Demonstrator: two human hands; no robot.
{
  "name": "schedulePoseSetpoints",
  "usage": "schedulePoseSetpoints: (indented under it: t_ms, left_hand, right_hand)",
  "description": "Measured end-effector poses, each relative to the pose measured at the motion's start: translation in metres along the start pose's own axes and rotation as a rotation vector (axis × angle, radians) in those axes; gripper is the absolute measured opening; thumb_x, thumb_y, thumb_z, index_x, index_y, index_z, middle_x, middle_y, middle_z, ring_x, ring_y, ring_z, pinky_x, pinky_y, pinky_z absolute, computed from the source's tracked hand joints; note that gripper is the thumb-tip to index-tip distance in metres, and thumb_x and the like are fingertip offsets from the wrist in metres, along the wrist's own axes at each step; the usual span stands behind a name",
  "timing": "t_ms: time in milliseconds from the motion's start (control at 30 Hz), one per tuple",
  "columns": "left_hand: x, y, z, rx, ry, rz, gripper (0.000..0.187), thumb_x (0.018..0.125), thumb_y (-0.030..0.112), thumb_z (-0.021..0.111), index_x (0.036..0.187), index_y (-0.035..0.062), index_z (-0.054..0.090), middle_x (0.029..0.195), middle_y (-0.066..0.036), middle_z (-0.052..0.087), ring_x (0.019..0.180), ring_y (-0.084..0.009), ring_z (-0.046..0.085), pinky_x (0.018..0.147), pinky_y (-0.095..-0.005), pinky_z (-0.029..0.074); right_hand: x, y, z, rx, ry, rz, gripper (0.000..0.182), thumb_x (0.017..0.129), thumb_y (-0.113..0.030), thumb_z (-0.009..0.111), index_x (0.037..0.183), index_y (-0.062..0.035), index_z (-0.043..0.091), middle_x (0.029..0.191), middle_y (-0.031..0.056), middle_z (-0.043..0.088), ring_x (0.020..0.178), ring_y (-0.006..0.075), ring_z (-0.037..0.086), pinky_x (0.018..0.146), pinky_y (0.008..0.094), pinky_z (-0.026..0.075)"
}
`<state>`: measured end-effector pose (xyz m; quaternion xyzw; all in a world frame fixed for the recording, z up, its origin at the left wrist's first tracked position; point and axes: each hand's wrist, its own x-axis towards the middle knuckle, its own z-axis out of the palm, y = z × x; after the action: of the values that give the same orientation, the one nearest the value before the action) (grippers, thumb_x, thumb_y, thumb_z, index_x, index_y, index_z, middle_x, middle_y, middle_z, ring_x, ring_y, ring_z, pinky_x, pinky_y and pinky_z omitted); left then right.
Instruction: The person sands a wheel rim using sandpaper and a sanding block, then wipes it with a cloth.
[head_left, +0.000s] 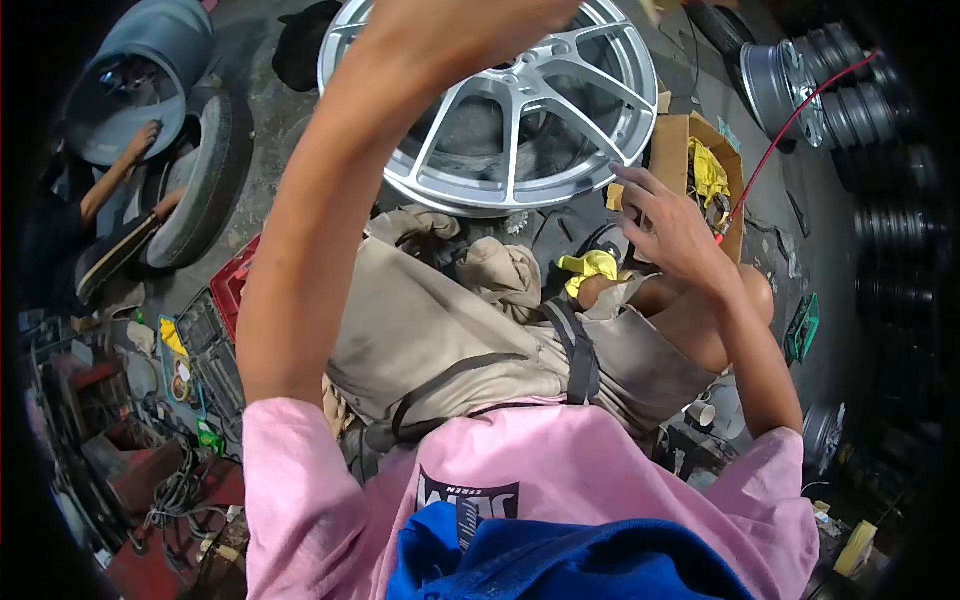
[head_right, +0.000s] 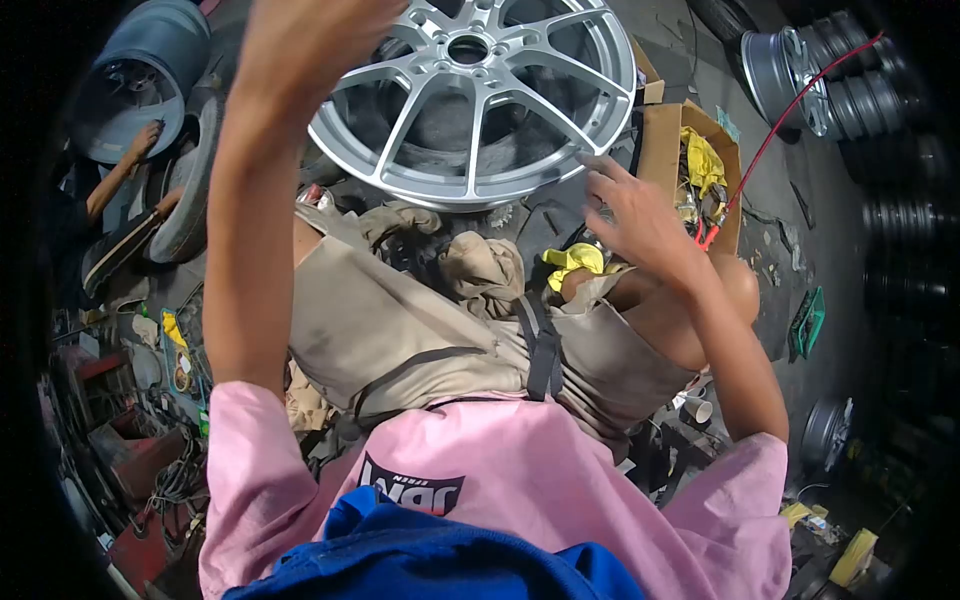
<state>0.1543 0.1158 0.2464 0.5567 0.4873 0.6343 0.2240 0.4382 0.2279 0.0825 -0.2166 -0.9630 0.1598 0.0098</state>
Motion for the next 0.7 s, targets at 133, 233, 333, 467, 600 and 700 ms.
schedulePoseSetpoints:
  t_ms: [133, 233, 333, 467, 600, 700]
  left_hand:
    - [0.027, -0.043, 0.036, 0.143, -0.007, 0.132, 0.021, 0.096, 0.012, 0.063, 0.088, -0.0055, 0.069, 0.078, -0.008, 0.071, 0.072, -0.0108, 0.063, 0.066, -0.028, 0.051]
    - [0.03, -0.067, 0.037, 0.142, -0.068, -0.011, 0.02, 0.096, 0.012, 0.064, 0.089, -0.0059, 0.069, 0.079, -0.008, 0.071, 0.073, -0.01, 0.063, 0.067, -0.028, 0.052]
    - [0.028, -0.099, 0.027, 0.048, -0.049, 0.048, 0.019, 0.097, 0.012, 0.065, 0.09, -0.0055, 0.069, 0.079, -0.006, 0.071, 0.073, -0.0092, 0.064, 0.067, -0.0264, 0.052]
    - [0.038, -0.113, 0.016, 0.034, -0.028, 0.067, 0.021, 0.1, 0.015, 0.065, 0.089, -0.0031, 0.068, 0.079, -0.004, 0.07, 0.07, -0.0066, 0.063, 0.064, -0.024, 0.05]
    - [0.042, -0.129, -0.001, 0.292, 0.007, -0.048, 0.022, 0.101, 0.016, 0.064, 0.09, -0.0022, 0.067, 0.078, -0.005, 0.071, 0.068, -0.0076, 0.064, 0.062, -0.0235, 0.05]
    - [0.042, -0.155, -0.01, 0.177, -0.036, -0.315, 0.021, 0.101, 0.016, 0.065, 0.092, -0.0024, 0.066, 0.079, -0.007, 0.071, 0.07, -0.0089, 0.067, 0.062, -0.0232, 0.052]
  right_hand:
    - [0.014, 0.039, 0.017, -0.089, -0.078, -0.004, 0.017, 0.09, -0.017, 0.062, 0.096, -0.0007, 0.063, 0.147, 0.0102, 0.058, 0.087, 0.0371, 0.071, 0.075, 0.0478, 0.056]
    - [0.019, 0.042, 0.017, -0.112, -0.107, 0.017, 0.016, 0.089, -0.015, 0.064, 0.096, -0.0008, 0.064, 0.145, 0.0082, 0.059, 0.08, 0.0374, 0.071, 0.072, 0.0494, 0.057]
    - [0.019, 0.043, 0.016, -0.131, -0.062, 0.015, 0.013, 0.087, -0.013, 0.065, 0.089, -0.0015, 0.06, 0.14, 0.008, 0.062, 0.074, 0.037, 0.069, 0.068, 0.0499, 0.056]
    - [0.028, 0.034, 0.008, -0.114, 0.035, -0.037, 0.018, 0.087, -0.012, 0.068, 0.081, 0.0003, 0.057, 0.109, 0.0131, 0.07, 0.067, 0.0379, 0.066, 0.062, 0.0492, 0.052]
    - [0.037, 0.038, -0.014, 0.265, -0.209, 0.139, 0.03, 0.088, -0.016, 0.074, 0.073, 0.0026, 0.056, 0.061, 0.0155, 0.056, 0.058, 0.034, 0.055, 0.059, 0.0446, 0.044]
    - [0.021, 0.053, -0.014, 0.21, -0.247, 0.251, 0.026, 0.089, -0.018, 0.075, 0.081, 0.0011, 0.06, 0.066, 0.0132, 0.059, 0.058, 0.0283, 0.052, 0.059, 0.0422, 0.045]
